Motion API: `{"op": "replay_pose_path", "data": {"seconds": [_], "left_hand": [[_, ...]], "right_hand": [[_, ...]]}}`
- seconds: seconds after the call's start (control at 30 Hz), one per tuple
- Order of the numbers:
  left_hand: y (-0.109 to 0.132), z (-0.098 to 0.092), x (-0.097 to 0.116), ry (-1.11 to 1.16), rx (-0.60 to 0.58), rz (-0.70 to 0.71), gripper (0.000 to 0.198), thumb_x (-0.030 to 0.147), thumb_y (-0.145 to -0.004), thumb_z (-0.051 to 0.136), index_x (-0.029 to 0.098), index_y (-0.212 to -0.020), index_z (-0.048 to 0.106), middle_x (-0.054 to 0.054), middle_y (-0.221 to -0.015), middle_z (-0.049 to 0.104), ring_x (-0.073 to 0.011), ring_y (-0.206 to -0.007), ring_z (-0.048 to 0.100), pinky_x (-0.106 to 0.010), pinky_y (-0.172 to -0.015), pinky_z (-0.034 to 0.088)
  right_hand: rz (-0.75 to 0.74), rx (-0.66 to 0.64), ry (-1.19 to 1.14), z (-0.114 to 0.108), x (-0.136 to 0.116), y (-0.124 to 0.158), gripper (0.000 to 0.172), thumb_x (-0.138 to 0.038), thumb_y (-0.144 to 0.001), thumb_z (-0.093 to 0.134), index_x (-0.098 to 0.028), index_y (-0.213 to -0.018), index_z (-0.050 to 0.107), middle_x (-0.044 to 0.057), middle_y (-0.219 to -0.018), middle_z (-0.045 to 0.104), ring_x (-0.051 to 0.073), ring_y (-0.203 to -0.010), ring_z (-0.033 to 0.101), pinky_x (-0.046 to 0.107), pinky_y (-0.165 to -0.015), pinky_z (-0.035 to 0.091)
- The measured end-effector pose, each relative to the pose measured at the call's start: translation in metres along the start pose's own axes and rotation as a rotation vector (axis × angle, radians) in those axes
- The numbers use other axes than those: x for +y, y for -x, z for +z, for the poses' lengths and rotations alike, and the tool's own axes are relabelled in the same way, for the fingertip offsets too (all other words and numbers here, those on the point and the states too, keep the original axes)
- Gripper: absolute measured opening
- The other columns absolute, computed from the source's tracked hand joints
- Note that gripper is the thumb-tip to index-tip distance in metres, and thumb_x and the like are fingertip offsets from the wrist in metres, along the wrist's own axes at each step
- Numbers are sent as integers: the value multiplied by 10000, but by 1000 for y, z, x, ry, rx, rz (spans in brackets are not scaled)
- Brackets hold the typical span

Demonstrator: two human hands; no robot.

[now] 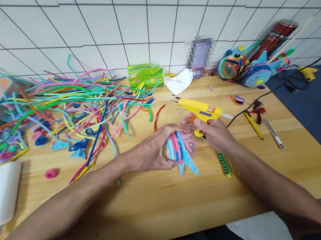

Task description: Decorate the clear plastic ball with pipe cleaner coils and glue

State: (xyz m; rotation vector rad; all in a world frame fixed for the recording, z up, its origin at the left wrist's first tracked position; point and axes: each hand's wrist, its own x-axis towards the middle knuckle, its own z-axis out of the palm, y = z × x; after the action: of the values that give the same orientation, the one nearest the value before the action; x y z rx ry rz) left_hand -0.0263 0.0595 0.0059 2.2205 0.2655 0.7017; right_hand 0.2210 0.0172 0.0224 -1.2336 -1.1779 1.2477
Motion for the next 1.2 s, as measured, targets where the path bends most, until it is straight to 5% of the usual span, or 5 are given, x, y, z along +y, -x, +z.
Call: {"op": "replay_pose_path", "data": {"seconds": [0.13,0.23,0.5,0.87,1.2], "left_hand": [[-1,6,-21,-140,286,-93,996,430,-764,929,245,-1561,362,-188,-1473,528,-372,-1393,583,-592,-1193,534],[-1,10,-35,-245,380,-186,1090,485,-711,970,233,-1578,360,-203,-1523,458,-413,-1486,474,-657,-1272,432],[16,6,-25,-139,287,-79,822,407,-930,782,247,-1579,303,-218,-1591,423,-402,-1586,397,-640,-1286,417],[9,9,-32,-231,433,-132,824,527,-947,782,235,-1613,396,-196,-1527,477,-372,-1502,460,-613,-1270,454],[15,6,-31,-122,339,-128,749,491,-1036,678,228,-1643,328,-213,-1635,427,-372,-1613,374,-615,-1340,371]], "right_hand": [[-68,62,60,-15,-15,2,514,-707,-801,847,-283,-1084,782,54,-1104,825,276,-1016,790,419,-891,653],[-83,39,180,-30,-26,7,500,-701,-828,829,-284,-1101,796,58,-1056,823,252,-886,762,388,-784,632],[-49,-183,533,-47,-48,28,519,-735,-915,705,-225,-923,801,65,-872,768,242,-837,716,382,-784,621],[-245,-229,863,-41,-48,42,360,-596,-1008,646,-254,-942,738,46,-858,772,244,-744,731,363,-695,621],[-316,-270,913,-35,-51,42,220,-453,-1045,632,-264,-1099,730,38,-951,799,228,-770,762,320,-680,635]]}}
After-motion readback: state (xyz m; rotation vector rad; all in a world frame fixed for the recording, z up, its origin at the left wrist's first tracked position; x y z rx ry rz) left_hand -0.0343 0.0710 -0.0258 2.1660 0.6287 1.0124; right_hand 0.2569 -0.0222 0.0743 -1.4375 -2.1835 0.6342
